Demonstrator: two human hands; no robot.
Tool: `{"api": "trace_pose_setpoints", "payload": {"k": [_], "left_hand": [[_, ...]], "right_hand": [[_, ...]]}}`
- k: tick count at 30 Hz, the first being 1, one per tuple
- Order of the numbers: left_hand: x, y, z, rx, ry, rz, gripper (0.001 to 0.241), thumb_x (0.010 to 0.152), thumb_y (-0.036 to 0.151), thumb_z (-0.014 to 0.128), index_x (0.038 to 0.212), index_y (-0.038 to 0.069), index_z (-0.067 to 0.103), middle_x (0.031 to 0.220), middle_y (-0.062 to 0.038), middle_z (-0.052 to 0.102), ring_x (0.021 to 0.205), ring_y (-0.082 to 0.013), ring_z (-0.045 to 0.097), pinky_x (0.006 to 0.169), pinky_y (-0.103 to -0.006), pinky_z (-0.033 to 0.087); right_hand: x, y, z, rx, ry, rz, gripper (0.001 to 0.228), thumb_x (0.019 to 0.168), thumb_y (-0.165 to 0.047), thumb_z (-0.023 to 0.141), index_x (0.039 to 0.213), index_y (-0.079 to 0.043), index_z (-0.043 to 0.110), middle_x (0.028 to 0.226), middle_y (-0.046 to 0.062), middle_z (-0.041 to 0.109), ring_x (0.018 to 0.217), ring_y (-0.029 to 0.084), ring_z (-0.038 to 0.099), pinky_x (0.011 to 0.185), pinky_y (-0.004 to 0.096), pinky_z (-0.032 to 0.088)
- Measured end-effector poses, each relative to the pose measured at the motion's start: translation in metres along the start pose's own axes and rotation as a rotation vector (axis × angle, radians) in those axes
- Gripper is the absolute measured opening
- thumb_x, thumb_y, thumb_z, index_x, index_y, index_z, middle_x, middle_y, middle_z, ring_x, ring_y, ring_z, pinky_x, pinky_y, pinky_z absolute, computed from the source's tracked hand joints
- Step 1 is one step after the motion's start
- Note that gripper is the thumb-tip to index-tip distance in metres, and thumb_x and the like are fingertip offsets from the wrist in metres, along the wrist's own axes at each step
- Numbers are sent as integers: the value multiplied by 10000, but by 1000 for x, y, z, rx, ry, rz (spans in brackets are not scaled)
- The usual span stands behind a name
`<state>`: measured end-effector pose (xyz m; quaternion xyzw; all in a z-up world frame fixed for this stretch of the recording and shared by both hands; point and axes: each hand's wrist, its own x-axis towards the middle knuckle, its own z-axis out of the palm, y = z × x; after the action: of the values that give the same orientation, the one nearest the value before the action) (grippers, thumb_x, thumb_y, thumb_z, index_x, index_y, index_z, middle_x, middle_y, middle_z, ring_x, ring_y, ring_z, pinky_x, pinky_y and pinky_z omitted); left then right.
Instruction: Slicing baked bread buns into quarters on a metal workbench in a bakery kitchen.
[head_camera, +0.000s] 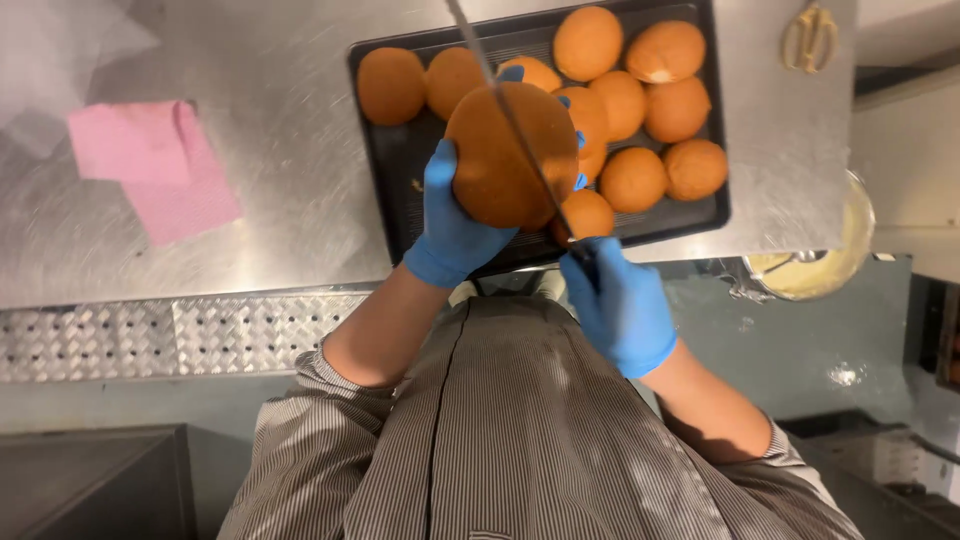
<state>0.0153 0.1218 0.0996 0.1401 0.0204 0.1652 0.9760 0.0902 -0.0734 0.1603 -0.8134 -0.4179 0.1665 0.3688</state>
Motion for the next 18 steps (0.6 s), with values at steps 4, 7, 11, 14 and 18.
{"api": "trace_pose_setpoints", "payload": {"k": [4,7,11,14,18], "left_hand": [[10,-6,6,84,-5,-24,864,1002,578,569,1633,52,302,1594,-159,450,1471,-316,481,1274,-500,397],[16,-10,3,79,10,-46,854,1003,593,555,1623,65,300,1577,-157,449,1450,-312,487,1246,-519,402],[14,-18,2,55,-30,-93,868,991,598,566,1619,53,314,1597,-151,455,1477,-297,491,1289,-485,389],[6,-30,2,177,-62,-87,888,977,584,599,1630,60,301,1593,-137,445,1478,-287,483,1289,-485,385],[-4,-33,22,52,-33,-132,888,1003,568,614,1630,19,310,1557,-175,474,1416,-336,524,1235,-508,420]], "right_hand": [[-8,-1,-11,-112,46,-56,166,977,-74,685,930,-7,542,632,141,618,524,325,621,487,390,455],[-15,2,-19,-138,78,-111,200,970,-55,690,879,-6,518,632,135,608,508,325,605,468,397,433],[-22,7,-20,-137,80,-121,214,968,-45,688,867,-1,503,621,139,581,500,322,596,451,391,420],[-16,3,-22,-142,80,-96,226,977,-44,688,861,5,500,605,141,570,487,326,586,448,398,411],[-22,-5,-26,-126,45,-89,215,974,-62,694,861,3,523,616,152,589,489,338,593,445,398,421]]}}
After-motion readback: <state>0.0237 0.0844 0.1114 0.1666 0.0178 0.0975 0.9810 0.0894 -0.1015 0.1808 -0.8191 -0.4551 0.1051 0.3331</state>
